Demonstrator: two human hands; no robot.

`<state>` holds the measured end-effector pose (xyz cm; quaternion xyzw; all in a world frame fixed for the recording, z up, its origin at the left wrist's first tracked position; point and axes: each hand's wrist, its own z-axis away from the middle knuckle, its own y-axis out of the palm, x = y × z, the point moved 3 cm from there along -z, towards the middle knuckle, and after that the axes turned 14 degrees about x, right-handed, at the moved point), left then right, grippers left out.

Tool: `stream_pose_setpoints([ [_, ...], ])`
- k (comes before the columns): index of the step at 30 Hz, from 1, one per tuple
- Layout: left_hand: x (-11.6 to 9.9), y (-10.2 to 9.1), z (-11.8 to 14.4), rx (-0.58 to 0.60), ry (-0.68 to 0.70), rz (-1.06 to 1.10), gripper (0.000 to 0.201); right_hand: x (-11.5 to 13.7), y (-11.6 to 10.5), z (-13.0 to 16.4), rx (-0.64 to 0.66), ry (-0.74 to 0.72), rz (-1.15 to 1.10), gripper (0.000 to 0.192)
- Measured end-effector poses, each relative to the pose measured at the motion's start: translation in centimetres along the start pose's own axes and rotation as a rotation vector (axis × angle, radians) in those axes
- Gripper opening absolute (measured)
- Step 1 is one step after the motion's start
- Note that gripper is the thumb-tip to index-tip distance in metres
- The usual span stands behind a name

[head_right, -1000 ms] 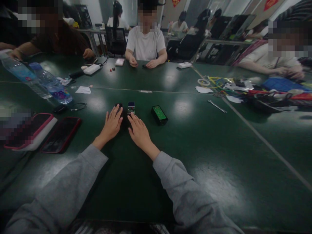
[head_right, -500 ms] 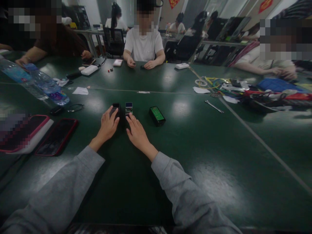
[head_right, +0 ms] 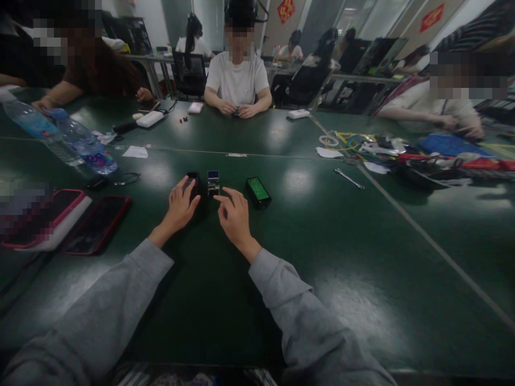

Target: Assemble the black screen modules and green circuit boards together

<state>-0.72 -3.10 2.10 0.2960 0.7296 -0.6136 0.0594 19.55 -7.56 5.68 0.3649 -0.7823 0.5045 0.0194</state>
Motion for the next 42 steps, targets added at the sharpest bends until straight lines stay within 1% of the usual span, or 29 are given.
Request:
stream_pose_setpoints([
  [3,0.1,0.0,-0.1,0.009,-0.008,0.005,0.066,-2.3,-1.5,0.1,-0.085,0.072,0.071,0.029],
  [5,0.1,0.0,-0.1,0.016,-0.003,0.007,0.066,-4.4,-2.3,0.3,-0.148,0.175,0.117,0.029],
  [6,0.1,-0.1,-0.1,0.017,0.000,0.009,0.066,-5.5,-2.6,0.5,-0.193,0.243,0.131,0.033],
  [8,0.0,-0.2,-0.1,0.021,0.003,0.017,0.067,-7.6,-2.7,1.1,-0.272,0.395,0.132,0.051],
  [10,0.0,-0.3,-0.1,0.021,0.006,0.031,0.067,-9.4,-2.3,1.7,-0.274,0.528,0.096,0.071],
  [11,0.0,-0.3,-0.1,0.018,0.009,0.039,0.067,-10.2,-1.9,1.9,-0.242,0.570,0.062,0.074],
  [12,0.0,-0.4,-0.1,0.013,0.013,0.044,0.067,-10.8,-1.5,2.1,-0.201,0.589,0.018,0.071],
  [14,0.0,-0.4,-0.1,0.008,0.021,0.047,0.067,-11.5,-1.0,2.2,-0.140,0.562,-0.069,0.059],
  [16,0.1,-0.3,-0.1,0.004,0.022,0.043,0.067,-11.6,-1.0,1.9,-0.123,0.474,-0.085,0.052],
  [19,0.2,-0.2,-0.2,0.000,0.009,0.048,0.067,-11.3,-1.6,1.3,-0.107,0.371,0.057,0.053],
  [22,0.4,-0.2,-0.3,0.008,-0.008,0.057,0.069,-11.0,-1.8,1.1,-0.080,0.362,0.158,0.056],
  [25,0.6,-0.1,-0.4,-0.005,-0.015,0.065,0.069,-10.9,-1.4,1.1,-0.047,0.330,0.144,0.051],
  [27,0.7,-0.1,-0.4,-0.013,-0.015,0.082,0.069,-11.1,-1.0,1.1,-0.035,0.304,0.109,0.052],
  [31,1.0,0.1,-0.5,-0.023,-0.017,0.116,0.070,-12.1,-0.7,1.0,-0.051,0.299,-0.023,0.064],
  [34,1.4,0.2,-0.7,-0.035,-0.039,0.144,0.071,-12.8,-0.8,0.4,-0.032,0.322,-0.120,0.058],
  [36,1.7,0.2,-0.9,-0.034,-0.064,0.167,0.072,-12.9,-0.9,-0.1,-0.039,0.365,-0.146,0.052],
  [39,2.0,0.2,-1.0,-0.033,-0.102,0.192,0.074,-12.0,-1.0,-0.9,-0.086,0.417,-0.057,0.050],
  [40,2.1,0.2,-1.0,-0.033,-0.108,0.197,0.075,-11.3,-0.8,-1.2,-0.084,0.400,0.004,0.051],
  [42,2.1,0.2,-1.0,-0.036,-0.108,0.204,0.075,-9.8,-0.3,-1.8,-0.032,0.317,0.132,0.053],
])
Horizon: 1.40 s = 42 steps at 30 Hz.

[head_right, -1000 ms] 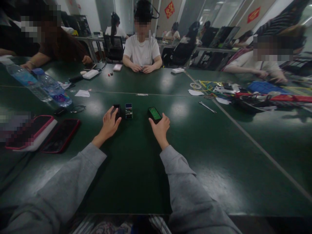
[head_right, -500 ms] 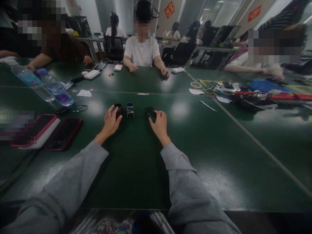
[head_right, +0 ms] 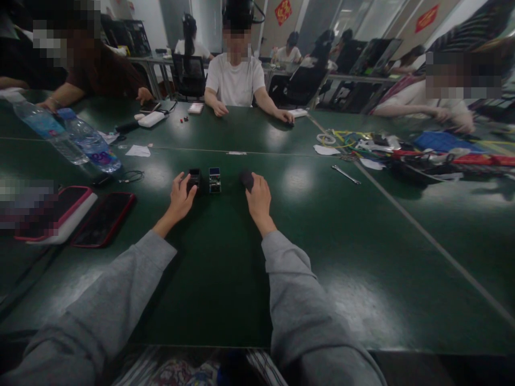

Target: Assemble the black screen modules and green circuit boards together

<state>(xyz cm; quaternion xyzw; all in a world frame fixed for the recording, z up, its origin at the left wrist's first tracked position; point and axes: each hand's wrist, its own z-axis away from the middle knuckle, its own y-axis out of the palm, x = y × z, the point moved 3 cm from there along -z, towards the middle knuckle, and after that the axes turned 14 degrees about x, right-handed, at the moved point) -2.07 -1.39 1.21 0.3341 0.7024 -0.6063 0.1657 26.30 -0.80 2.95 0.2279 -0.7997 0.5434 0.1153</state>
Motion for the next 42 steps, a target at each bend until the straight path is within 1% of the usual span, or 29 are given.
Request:
stream_pose_setpoints([
  [2,-0.1,0.0,0.0,-0.005,0.004,0.001,0.075,1.7,0.5,0.1,0.063,-0.111,0.102,0.057],
  [4,-0.1,-0.1,0.0,-0.007,0.001,-0.002,0.075,2.9,1.0,0.4,0.129,-0.214,0.156,0.057],
  [6,-0.1,-0.1,0.1,-0.002,-0.006,0.000,0.076,3.6,1.3,0.6,0.170,-0.291,0.178,0.055],
  [7,-0.1,-0.1,0.0,0.001,-0.008,0.001,0.076,3.7,1.4,0.7,0.177,-0.306,0.183,0.053],
  [10,0.1,0.1,0.0,0.002,-0.011,-0.002,0.076,3.2,1.4,0.7,0.154,-0.244,0.169,0.050],
  [15,0.4,0.3,-0.2,-0.023,-0.010,-0.019,0.075,2.4,1.1,0.4,0.174,-0.136,0.136,0.048],
  [19,0.3,0.2,-0.2,-0.011,-0.015,-0.042,0.072,2.5,0.5,0.5,0.158,-0.024,0.167,0.046],
  [23,0.3,0.2,-0.2,-0.008,-0.012,-0.053,0.071,2.9,0.5,0.5,0.188,0.027,0.235,0.049],
  [27,0.4,0.3,-0.3,-0.007,-0.008,-0.048,0.073,3.2,0.9,0.4,0.222,0.020,0.289,0.054],
  [33,0.3,0.3,-0.2,0.019,-0.010,-0.035,0.071,3.5,0.9,0.4,0.250,-0.012,0.260,0.056],
  [39,0.3,0.2,-0.3,0.003,0.005,-0.037,0.072,3.6,0.7,0.7,0.221,-0.058,0.251,0.054],
  [42,0.2,0.2,-0.3,0.011,0.012,-0.036,0.072,3.9,0.3,1.1,0.160,-0.077,0.210,0.054],
])
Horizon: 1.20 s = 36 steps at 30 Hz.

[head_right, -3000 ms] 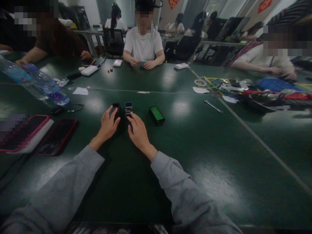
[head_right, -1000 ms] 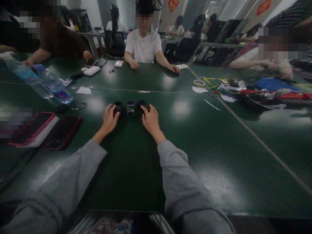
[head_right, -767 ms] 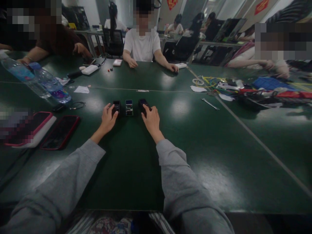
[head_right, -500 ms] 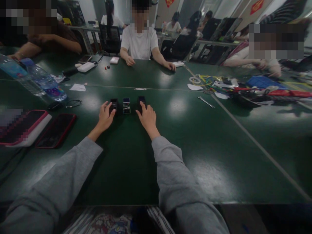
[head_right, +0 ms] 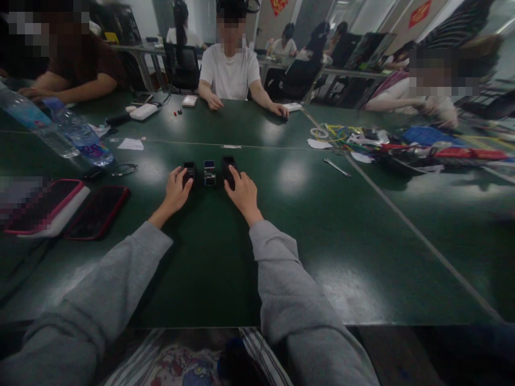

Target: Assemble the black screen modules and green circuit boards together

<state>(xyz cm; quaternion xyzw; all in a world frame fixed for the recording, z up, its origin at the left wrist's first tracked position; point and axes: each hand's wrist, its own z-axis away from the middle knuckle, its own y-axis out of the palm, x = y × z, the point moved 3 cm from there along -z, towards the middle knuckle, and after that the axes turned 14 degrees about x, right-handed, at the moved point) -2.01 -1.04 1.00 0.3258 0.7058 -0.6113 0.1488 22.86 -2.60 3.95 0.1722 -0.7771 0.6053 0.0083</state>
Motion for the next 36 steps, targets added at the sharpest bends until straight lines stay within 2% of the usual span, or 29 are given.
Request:
stream_pose_setpoints([
  [4,-0.2,-0.1,0.1,0.001,0.003,0.011,0.071,-1.2,-1.4,0.7,-0.192,0.017,-0.047,0.056],
  [8,-0.3,-0.2,0.2,0.007,0.002,0.028,0.073,-5.0,-2.3,1.3,-0.326,0.169,-0.055,0.055],
  [11,-0.3,-0.2,0.2,0.009,0.014,0.043,0.073,-7.4,-1.8,1.5,-0.294,0.273,-0.078,0.053],
  [14,-0.1,-0.1,0.1,0.009,0.028,0.045,0.071,-8.1,-0.5,1.3,-0.150,0.307,-0.068,0.052],
  [17,0.3,0.0,-0.1,0.011,0.031,0.025,0.068,-7.7,0.1,1.2,-0.035,0.321,-0.012,0.056],
  [22,-0.6,-0.5,0.3,-0.011,0.040,-0.037,0.063,-5.3,-1.0,1.6,-0.114,0.301,0.049,0.064],
  [25,-2.8,-0.8,1.3,-0.002,0.181,-0.162,0.057,-2.3,-0.9,1.9,-0.078,0.129,0.062,0.063],
  [27,-4.4,-0.4,1.9,0.110,0.340,-0.248,0.052,-0.1,-0.1,2.0,0.030,-0.034,0.082,0.063],
  [29,-5.3,0.0,2.2,0.200,0.420,-0.295,0.050,1.4,0.8,2.1,0.125,-0.137,0.092,0.059],
  [31,-5.4,0.1,2.2,0.214,0.412,-0.313,0.050,1.8,1.2,2.2,0.152,-0.145,0.087,0.053],
  [36,-5.0,0.1,1.9,0.188,0.398,-0.335,0.052,1.4,1.0,2.2,0.120,-0.070,0.072,0.049],
])
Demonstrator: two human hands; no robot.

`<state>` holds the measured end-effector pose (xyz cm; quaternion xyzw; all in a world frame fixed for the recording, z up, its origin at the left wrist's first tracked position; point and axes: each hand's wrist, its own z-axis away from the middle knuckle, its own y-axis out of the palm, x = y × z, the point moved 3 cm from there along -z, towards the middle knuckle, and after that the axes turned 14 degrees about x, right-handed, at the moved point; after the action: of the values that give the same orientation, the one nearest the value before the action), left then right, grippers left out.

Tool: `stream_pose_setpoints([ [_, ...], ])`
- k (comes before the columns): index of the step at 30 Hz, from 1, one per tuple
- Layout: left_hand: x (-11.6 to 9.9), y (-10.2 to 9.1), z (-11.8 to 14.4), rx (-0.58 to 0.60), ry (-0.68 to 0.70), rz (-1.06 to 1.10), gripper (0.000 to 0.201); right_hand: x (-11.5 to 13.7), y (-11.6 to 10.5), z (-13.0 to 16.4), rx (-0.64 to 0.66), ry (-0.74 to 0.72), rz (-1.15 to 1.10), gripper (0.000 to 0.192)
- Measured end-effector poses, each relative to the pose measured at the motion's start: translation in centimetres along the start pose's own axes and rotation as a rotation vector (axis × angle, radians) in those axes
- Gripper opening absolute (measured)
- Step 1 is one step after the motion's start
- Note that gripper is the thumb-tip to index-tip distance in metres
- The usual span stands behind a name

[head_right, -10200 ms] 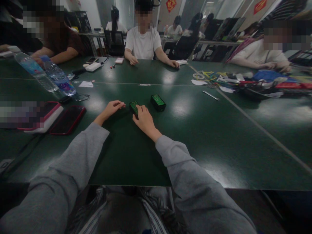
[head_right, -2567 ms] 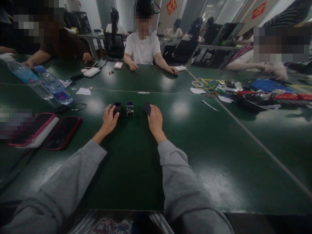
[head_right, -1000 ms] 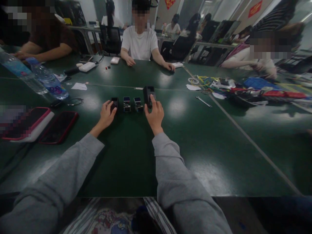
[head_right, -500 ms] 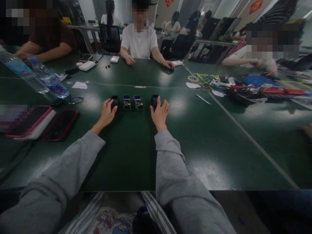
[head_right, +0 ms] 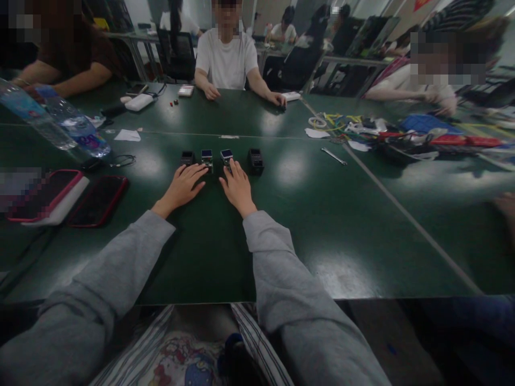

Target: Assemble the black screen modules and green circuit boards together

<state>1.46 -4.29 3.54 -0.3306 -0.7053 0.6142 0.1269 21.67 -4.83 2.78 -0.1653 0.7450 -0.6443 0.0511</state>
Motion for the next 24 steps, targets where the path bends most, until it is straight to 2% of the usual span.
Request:
stream_pose_setpoints([
  [13,-0.4,-0.4,0.2,-0.010,-0.003,-0.014,0.049,-0.5,0.5,-0.3,-0.010,0.094,0.028,0.056],
  [16,-0.6,-1.0,0.5,-0.079,-0.030,0.014,0.043,-0.4,0.1,0.0,-0.073,0.136,0.057,0.062],
  [21,0.4,-2.0,1.0,-0.300,-0.187,0.045,0.039,-0.4,-0.6,0.4,-0.147,0.217,0.060,0.066],
  [24,1.2,-1.9,1.0,-0.337,-0.243,0.086,0.037,-0.8,-0.5,0.4,-0.162,0.280,0.044,0.066],
])
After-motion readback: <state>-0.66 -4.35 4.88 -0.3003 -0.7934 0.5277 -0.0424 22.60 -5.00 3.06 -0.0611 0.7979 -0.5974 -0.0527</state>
